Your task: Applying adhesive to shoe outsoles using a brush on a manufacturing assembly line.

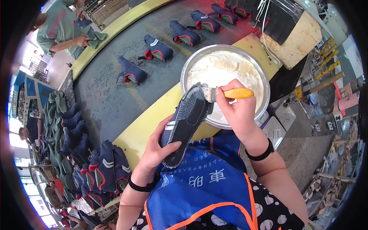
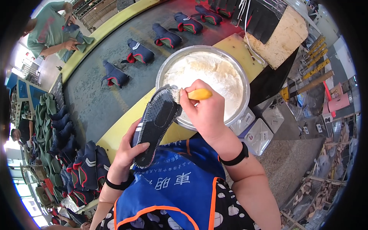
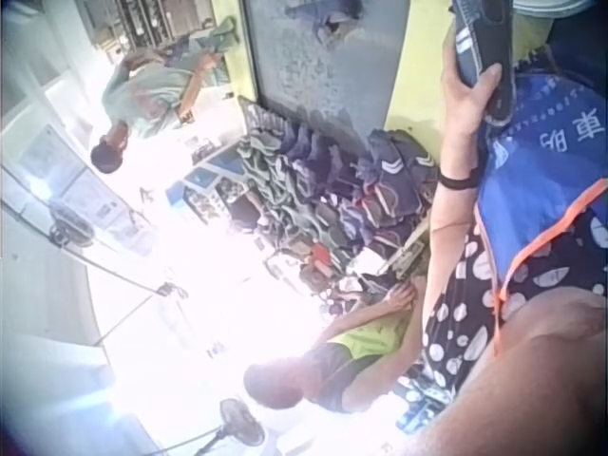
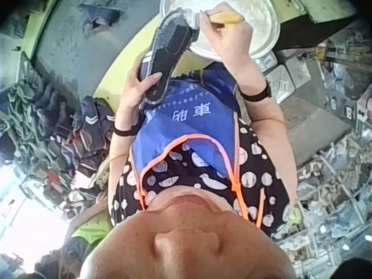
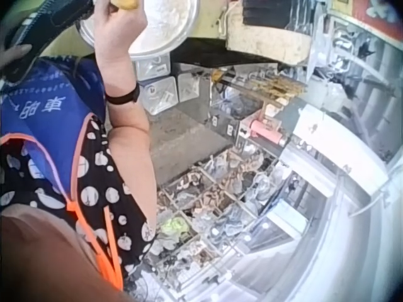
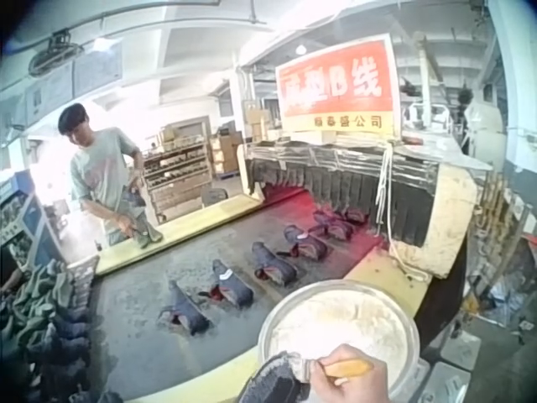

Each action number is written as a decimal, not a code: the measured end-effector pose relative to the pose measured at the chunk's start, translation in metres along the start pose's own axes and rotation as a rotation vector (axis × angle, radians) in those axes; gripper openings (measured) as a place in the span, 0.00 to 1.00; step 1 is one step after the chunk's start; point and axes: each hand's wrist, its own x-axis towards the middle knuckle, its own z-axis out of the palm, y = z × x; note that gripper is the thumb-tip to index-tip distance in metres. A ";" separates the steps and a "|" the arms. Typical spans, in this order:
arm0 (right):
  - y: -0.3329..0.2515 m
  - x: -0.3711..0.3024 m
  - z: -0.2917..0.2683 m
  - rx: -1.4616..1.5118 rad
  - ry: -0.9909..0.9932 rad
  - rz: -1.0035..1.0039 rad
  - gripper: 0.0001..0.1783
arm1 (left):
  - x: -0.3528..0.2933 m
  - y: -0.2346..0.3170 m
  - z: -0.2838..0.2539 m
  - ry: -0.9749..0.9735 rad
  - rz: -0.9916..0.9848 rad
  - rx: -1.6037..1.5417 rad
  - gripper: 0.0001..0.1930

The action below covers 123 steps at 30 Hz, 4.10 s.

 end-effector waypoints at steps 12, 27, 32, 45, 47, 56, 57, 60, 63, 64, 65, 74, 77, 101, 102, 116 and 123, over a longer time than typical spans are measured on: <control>-0.034 -0.021 -0.005 -0.082 -0.132 0.136 0.11 | 0.013 -0.007 0.010 0.137 0.340 0.318 0.43; 0.001 0.036 -0.008 0.087 -0.206 -0.426 0.11 | 0.005 0.006 -0.004 -0.184 -0.127 -0.182 0.42; -0.028 0.036 -0.010 0.159 -0.351 -0.430 0.10 | 0.006 0.012 -0.005 -0.271 -0.286 -0.380 0.44; 0.003 0.055 -0.031 0.154 -0.471 -0.149 0.07 | 0.006 -0.002 -0.026 -0.283 -0.173 -0.356 0.39; 0.013 0.052 -0.038 0.088 -0.429 -0.126 0.07 | 0.003 -0.008 -0.035 -0.245 -0.146 -0.350 0.38; 0.051 0.022 -0.078 0.003 -0.025 0.295 0.06 | 0.003 -0.033 -0.104 0.245 -0.098 -0.877 0.29; 0.056 0.019 -0.080 0.004 -0.070 0.241 0.06 | 0.011 -0.034 -0.114 0.323 -0.112 -0.917 0.26; 0.067 0.015 -0.081 0.020 -0.053 0.289 0.06 | 0.047 -0.033 -0.158 0.530 -0.227 -0.990 0.20; 0.066 0.016 -0.082 0.029 -0.035 0.258 0.05 | 0.091 -0.036 -0.204 0.787 -0.272 -0.775 0.31; 0.063 0.017 -0.084 0.015 -0.025 0.277 0.06 | 0.105 -0.039 -0.218 0.795 -0.263 -0.785 0.31; 0.060 0.018 -0.086 -0.001 -0.014 0.297 0.06 | 0.119 -0.042 -0.232 0.879 -0.251 -0.609 0.37; 0.044 0.029 -0.095 -0.069 0.058 0.352 0.05 | 0.174 -0.041 -0.265 1.369 -0.183 0.461 0.51; 0.040 0.033 -0.097 -0.051 0.064 0.316 0.06 | 0.174 -0.032 -0.252 1.422 -0.159 0.563 0.48; 0.037 0.031 -0.085 -0.437 0.009 -0.060 0.15 | 0.131 -0.036 -0.342 0.998 -0.401 0.602 0.33; 0.036 0.034 -0.085 -0.424 -0.002 -0.071 0.15 | 0.114 -0.027 -0.356 1.153 -0.382 0.609 0.31; 0.022 0.033 -0.073 -0.011 -0.059 0.187 0.06 | -0.074 -0.065 -0.547 1.428 0.634 -1.347 0.30; -0.002 0.032 -0.066 -0.024 -0.056 0.158 0.06 | -0.082 -0.050 -0.561 1.533 0.502 -1.628 0.07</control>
